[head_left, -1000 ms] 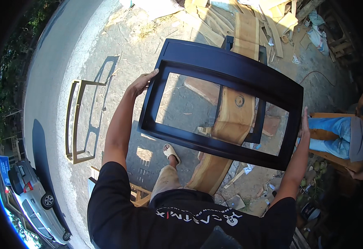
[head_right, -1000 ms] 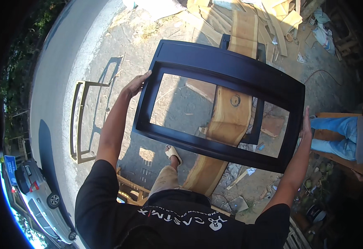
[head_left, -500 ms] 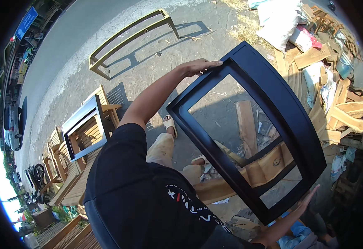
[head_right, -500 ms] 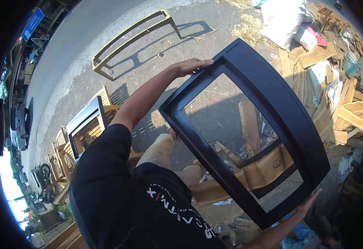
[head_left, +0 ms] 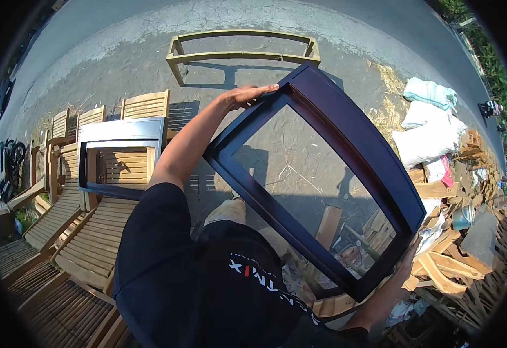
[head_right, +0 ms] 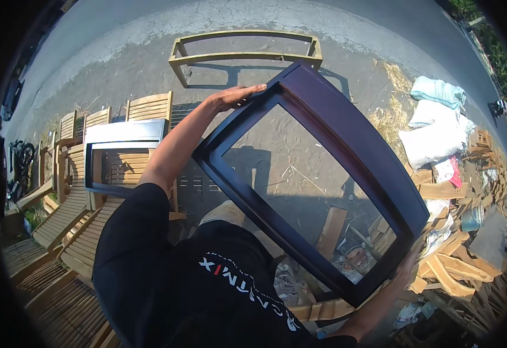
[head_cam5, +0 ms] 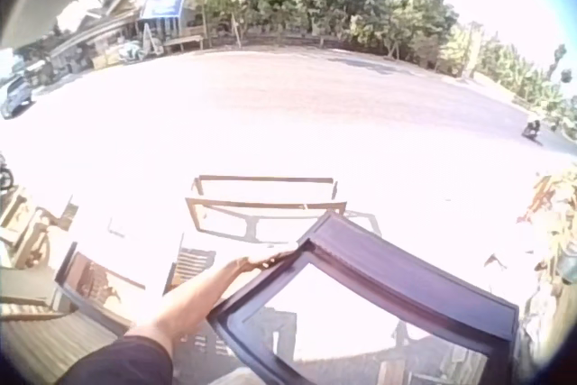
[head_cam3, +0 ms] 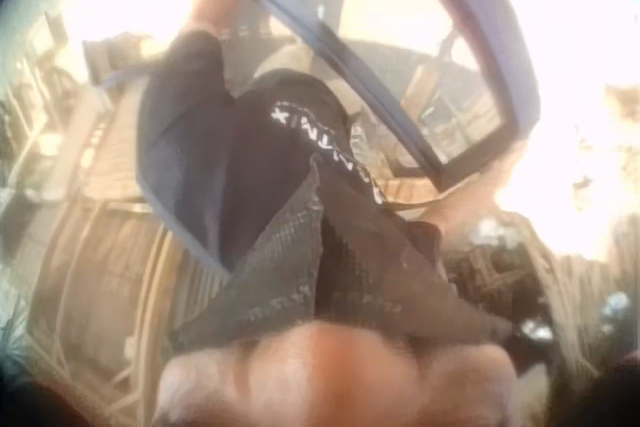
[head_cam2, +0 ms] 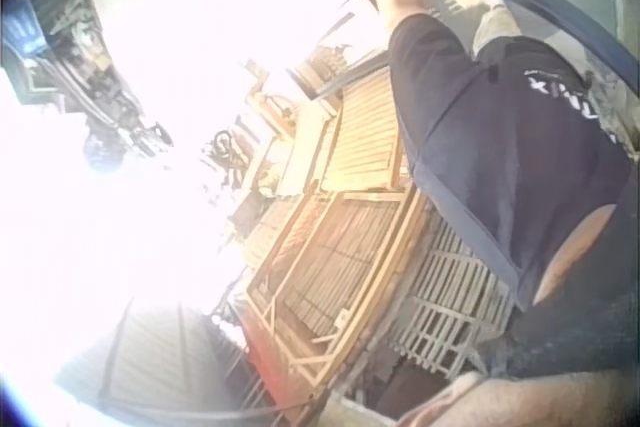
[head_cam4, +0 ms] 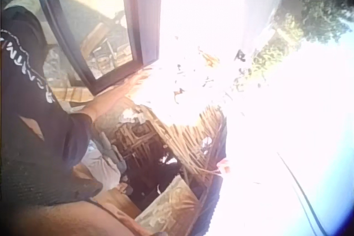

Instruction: The person spray-paints a wooden frame black using a spray gun, turning the frame over to coat all sides before moving it onto a wooden rack.

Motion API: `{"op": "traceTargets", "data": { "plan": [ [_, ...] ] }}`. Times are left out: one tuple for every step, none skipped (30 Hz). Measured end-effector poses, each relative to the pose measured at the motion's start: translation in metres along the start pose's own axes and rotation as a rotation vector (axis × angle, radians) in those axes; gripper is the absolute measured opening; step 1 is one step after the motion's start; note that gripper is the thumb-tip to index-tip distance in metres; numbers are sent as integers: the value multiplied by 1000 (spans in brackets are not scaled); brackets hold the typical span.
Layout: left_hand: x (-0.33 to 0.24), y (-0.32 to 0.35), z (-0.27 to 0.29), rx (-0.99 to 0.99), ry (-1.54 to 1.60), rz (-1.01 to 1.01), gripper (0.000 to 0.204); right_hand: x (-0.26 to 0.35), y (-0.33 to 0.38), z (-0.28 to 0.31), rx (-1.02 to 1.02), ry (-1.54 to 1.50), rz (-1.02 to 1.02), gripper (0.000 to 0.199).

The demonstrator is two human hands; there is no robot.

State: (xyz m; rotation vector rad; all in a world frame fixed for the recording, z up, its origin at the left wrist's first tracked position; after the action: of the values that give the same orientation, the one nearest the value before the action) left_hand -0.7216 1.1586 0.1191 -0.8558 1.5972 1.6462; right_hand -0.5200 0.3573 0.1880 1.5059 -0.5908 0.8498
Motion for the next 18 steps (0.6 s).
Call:
{"op": "traceTargets", "data": {
  "plan": [
    [8,6,28,-30,38,14,118,16,-31,-28,41,30,2,114],
    [18,11,51,-87,77,30,124,32,-61,-55,86,64,6,113],
    [20,6,69,-80,84,18,124,42,-91,-54,82,91,-42,114],
    [25,11,89,-129,102,21,125,55,-125,-91,102,137,-6,113],
    [31,19,110,-180,120,24,125,72,-159,-131,124,186,33,113],
    [51,20,132,-297,161,70,122,87,-190,-171,154,225,40,113],
    [67,22,154,-273,216,65,118,102,-219,-210,189,257,43,114],
    [80,28,171,-326,273,72,117,114,-249,-249,226,293,44,115],
    [93,33,185,-376,327,79,116,127,-277,-289,261,328,45,115],
    [114,36,200,-452,386,95,116,140,-305,-334,307,360,47,116],
    [131,37,217,-523,443,109,115,154,-334,-377,349,396,58,117],
    [143,42,232,-542,460,94,117,168,-360,-417,377,443,64,117],
    [149,33,238,-556,488,71,119,184,-385,-458,401,488,89,118],
    [138,27,250,-564,487,67,119,194,-409,-495,423,519,101,119],
    [136,29,243,-661,551,101,120,203,-428,-534,447,560,83,119],
    [143,39,231,-789,636,144,122,212,-438,-587,496,612,36,119],
    [203,60,240,-735,766,105,124,223,-438,-655,585,671,-8,118],
    [228,54,244,-823,804,130,119,239,-453,-692,681,705,-129,116]
  ]
}}
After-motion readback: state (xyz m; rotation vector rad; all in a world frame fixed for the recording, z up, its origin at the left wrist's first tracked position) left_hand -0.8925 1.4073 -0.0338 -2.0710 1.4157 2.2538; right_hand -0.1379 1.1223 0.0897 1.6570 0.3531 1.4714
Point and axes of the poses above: each hand's wrist, its own y-axis away from the middle knuckle, its own z-axis out of the back of the hand, x = y × z, the point moved 1 cm from there along -y, towards the middle knuckle, and after that the axes turned 9 degrees about x, right-handed, at the moved point
